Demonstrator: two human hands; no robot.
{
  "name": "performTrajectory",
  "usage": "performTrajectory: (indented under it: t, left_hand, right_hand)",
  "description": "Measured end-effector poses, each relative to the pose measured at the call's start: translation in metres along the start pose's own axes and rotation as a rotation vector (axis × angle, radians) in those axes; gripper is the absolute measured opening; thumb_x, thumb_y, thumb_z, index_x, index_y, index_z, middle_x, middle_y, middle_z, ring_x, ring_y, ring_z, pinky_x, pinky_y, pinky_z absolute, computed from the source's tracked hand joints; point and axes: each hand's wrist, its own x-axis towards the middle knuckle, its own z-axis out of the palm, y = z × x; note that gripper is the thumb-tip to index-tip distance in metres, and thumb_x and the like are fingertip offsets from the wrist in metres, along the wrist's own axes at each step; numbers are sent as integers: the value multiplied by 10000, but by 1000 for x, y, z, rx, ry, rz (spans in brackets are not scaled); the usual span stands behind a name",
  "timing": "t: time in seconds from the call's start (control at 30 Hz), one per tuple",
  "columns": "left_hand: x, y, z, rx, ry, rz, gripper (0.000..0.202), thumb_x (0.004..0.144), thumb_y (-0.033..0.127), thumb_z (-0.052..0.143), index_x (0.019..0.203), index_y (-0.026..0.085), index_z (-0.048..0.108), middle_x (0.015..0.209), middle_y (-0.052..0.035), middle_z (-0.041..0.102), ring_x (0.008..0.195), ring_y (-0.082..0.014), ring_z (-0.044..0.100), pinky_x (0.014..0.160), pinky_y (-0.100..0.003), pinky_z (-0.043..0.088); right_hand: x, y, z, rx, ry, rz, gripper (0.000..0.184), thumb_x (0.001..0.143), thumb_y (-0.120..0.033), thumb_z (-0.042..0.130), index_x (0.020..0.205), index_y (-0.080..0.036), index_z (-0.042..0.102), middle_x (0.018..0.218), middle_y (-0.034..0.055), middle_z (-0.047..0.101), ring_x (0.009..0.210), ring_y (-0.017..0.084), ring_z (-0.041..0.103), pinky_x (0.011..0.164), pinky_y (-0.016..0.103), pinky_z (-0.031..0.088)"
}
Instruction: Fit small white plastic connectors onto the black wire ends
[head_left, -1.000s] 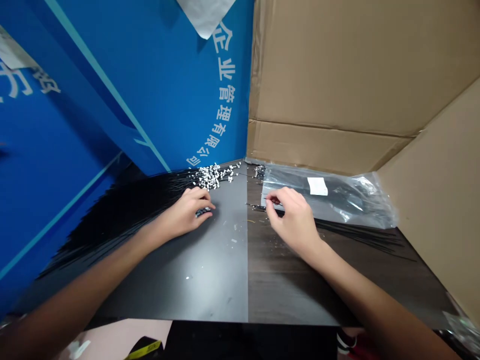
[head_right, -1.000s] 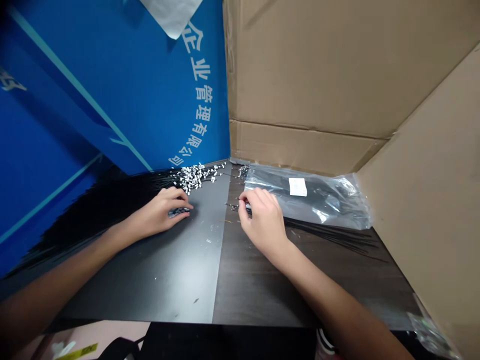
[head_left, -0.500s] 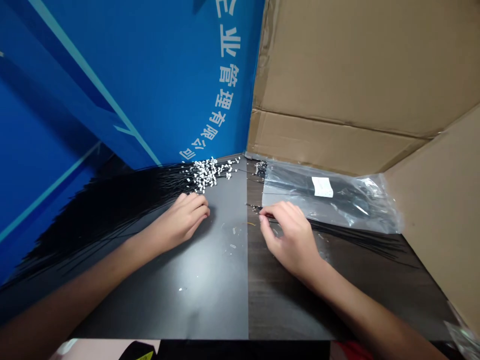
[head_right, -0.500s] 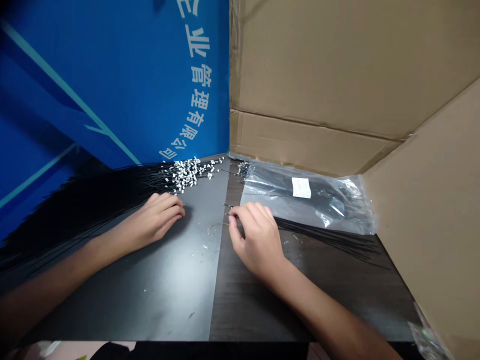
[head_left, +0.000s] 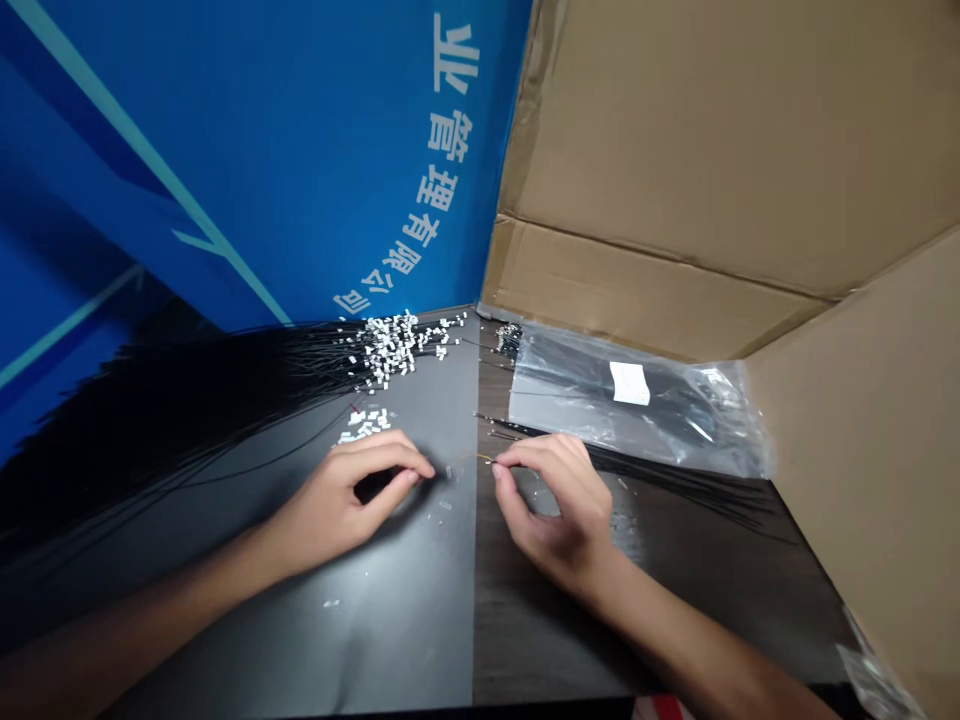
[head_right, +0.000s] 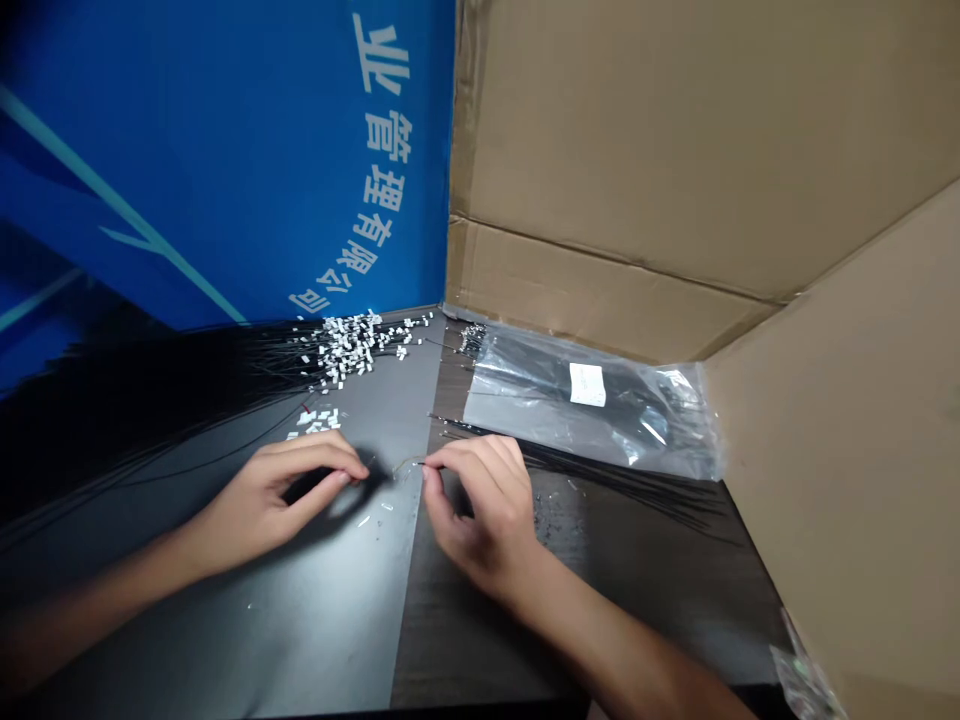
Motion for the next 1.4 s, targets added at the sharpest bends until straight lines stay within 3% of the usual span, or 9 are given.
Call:
performTrajectory:
  t: [0.17, 0.33, 0.5, 0.67, 0.97, 1.1, 1.17, 1.27, 1.4]
  left_hand:
    - [1, 19, 11, -303, -35, -141, 168, 975, 112, 702, 943, 166, 857, 878, -56, 828, 784, -136, 795, 749, -184, 617]
    - [0, 24, 29, -641, 12, -305, 87, 888, 88, 821, 932, 141, 875, 895, -69, 830, 769, -109, 776, 749, -146, 616]
    - [5, 15, 48, -803, 51, -356, 108, 848, 109, 880, 945, 157, 893, 933, -79, 845, 852, -139, 820, 810, -177, 648]
    - [4, 10, 50, -864, 29, -400, 121, 829, 122, 919, 936, 177, 904, 926, -74, 852, 802, -136, 817, 790, -192, 658]
    - [4, 13, 46, -876, 19, -476, 126, 755, 134, 975, 842, 157, 887, 866, -58, 817, 716, -105, 733, 701, -158, 596]
    - [4, 8, 44, -863, 58, -497, 121, 815, 214, 952, 843, 143, 859, 800, -35, 757, 682, -86, 649, 652, -144, 530]
    - [4, 5, 43, -860, 87, -515, 164, 855, 274, 928, 845, 138, 838, 763, -30, 733, 675, -91, 626, 641, -153, 510]
    - [5, 2, 43, -859, 115, -538, 226, 865, 340, 910, 841, 136, 816, 749, -39, 736, 678, -105, 632, 653, -177, 516]
    - [5, 4, 44, -832, 106, -550, 223, 827, 324, 916, 836, 126, 815, 749, -55, 747, 662, -114, 625, 629, -194, 502]
  right_hand:
    - [-2, -6, -4, 53, -33, 5, 200, 961, -31, 710, 1000, -226, 690, 874, 25, 795, 781, 195, 733, 786, 375, 529]
    - [-3, -16, -10, 140, -164, 11, 143, 988, -70, 696, 1006, -212, 687, 867, 22, 770, 792, 186, 712, 801, 374, 521]
    - [-4, -21, -12, 241, -323, 179, 103, 1005, -114, 663, 963, -206, 682, 853, 11, 716, 791, 172, 662, 788, 355, 506]
    - [-3, -19, -14, 310, -411, 358, 85, 1011, -168, 672, 945, -212, 701, 821, -4, 688, 753, 156, 628, 724, 305, 514]
    - [-1, -13, -14, -2, -436, -6, 131, 1054, -144, 632, 974, -154, 735, 849, 62, 741, 758, 196, 642, 720, 336, 503]
    - [19, -17, -40, -113, -530, -52, 156, 1069, -149, 633, 959, -165, 742, 821, 54, 740, 720, 191, 647, 677, 320, 485]
    - [32, -24, -61, -103, -530, 80, 98, 1063, -174, 671, 991, -189, 736, 828, 16, 740, 691, 152, 642, 651, 282, 477]
    - [44, -32, -95, -263, -543, 141, 167, 1055, -197, 679, 890, -224, 676, 780, -11, 706, 643, 137, 622, 610, 279, 445]
    - [39, -22, -123, -423, -642, 220, 219, 1059, -256, 644, 840, -245, 641, 691, -15, 654, 531, 150, 557, 536, 312, 388]
